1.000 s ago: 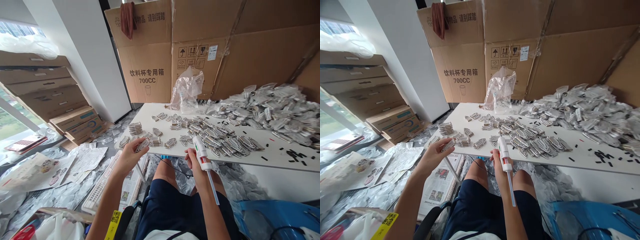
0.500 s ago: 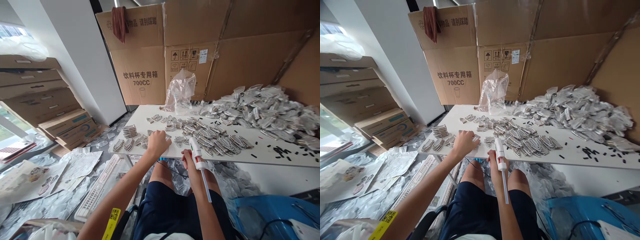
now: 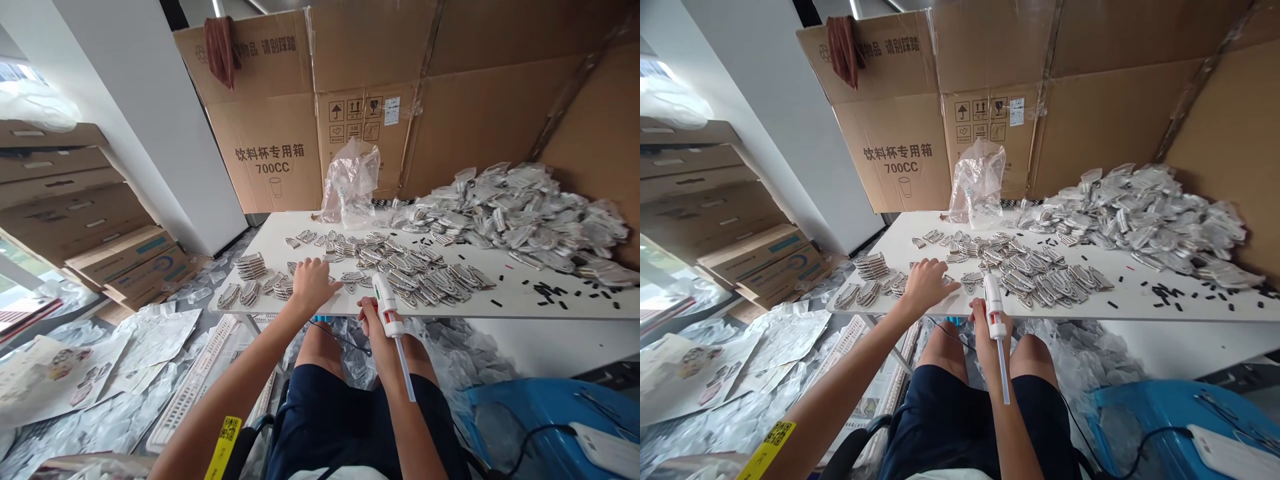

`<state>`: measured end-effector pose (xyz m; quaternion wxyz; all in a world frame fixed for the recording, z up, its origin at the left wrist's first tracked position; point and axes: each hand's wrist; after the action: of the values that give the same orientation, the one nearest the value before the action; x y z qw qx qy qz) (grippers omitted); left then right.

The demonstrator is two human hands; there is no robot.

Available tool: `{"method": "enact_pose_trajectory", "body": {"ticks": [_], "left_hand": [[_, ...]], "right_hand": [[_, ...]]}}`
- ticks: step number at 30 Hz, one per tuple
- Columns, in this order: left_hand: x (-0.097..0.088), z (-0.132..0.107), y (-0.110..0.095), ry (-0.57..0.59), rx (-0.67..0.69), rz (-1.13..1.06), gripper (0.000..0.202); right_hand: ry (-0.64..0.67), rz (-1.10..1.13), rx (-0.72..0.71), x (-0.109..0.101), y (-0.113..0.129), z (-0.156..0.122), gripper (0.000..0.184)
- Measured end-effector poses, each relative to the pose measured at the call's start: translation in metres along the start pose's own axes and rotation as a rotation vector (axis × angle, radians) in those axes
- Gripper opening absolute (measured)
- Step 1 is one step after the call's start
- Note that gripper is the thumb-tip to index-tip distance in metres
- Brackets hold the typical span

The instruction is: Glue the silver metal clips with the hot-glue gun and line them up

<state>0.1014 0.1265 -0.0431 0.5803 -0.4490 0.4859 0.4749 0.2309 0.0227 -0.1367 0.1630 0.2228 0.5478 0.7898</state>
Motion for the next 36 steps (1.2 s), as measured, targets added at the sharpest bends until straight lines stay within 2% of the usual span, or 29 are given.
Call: {"method": "enact_pose_trajectory", "body": {"ticks": [2, 6, 10, 14, 17, 21, 22, 24, 26, 28, 33, 36], "left_hand": [[0.003, 0.006, -0.007, 0.012, 0.071, -0.03, 0.047], [0.016, 0.025, -0.025, 0.08, 0.174, -0.064, 0.034], [0.024, 0.042, -0.037, 0.12, 0.185, -0.094, 0.025], [0.019, 0.043, -0.033, 0.104, 0.158, -0.226, 0.016], [0.007, 0.026, -0.021, 0.05, 0.138, -0.378, 0.018], [-0.012, -0.019, 0.002, 0.01, 0.155, -0.568, 0.031], [-0.016, -0.031, 0.009, 0.022, 0.168, -0.633, 0.032], [-0.022, -0.054, 0.022, 0.127, 0.206, -0.894, 0.035], [-0.024, -0.072, 0.035, 0.287, 0.225, -1.096, 0.039], [-0.025, -0.085, 0.045, 0.39, 0.215, -1.212, 0.041], [-0.026, -0.1, 0.058, 0.44, 0.061, -1.418, 0.047], [-0.028, -0.104, 0.061, 0.486, -0.026, -1.493, 0.042]], "right_hand": [[-0.011, 0.008, 0.01, 0.0, 0.0, 0.0, 0.051], [-0.011, 0.008, -0.003, -0.002, 0.001, 0.001, 0.049], [-0.004, 0.001, 0.022, -0.005, 0.0, 0.002, 0.047], [-0.028, 0.062, 0.05, -0.006, -0.001, 0.003, 0.046], [-0.051, 0.124, 0.062, -0.004, 0.001, 0.003, 0.049], [-0.101, 0.176, 0.042, -0.002, 0.008, 0.002, 0.055], [-0.111, 0.188, 0.032, -0.002, 0.01, 0.002, 0.057], [-0.091, 0.23, 0.022, -0.003, 0.014, 0.001, 0.057], [-0.015, 0.279, 0.015, -0.003, 0.018, -0.001, 0.052], [0.082, 0.304, 0.005, -0.002, 0.021, -0.005, 0.044], [0.29, 0.305, -0.042, 0.003, 0.021, -0.017, 0.028], [0.389, 0.305, -0.06, 0.007, 0.023, -0.022, 0.024]]}}
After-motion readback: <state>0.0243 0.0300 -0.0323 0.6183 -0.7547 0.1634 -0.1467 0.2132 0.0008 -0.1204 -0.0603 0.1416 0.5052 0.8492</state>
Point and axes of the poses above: each hand's wrist, its own z-axis towards the middle knuckle, its own x-axis out of the palm, y = z × x, and after that the axes turned 14 degrees about -x, right-handed
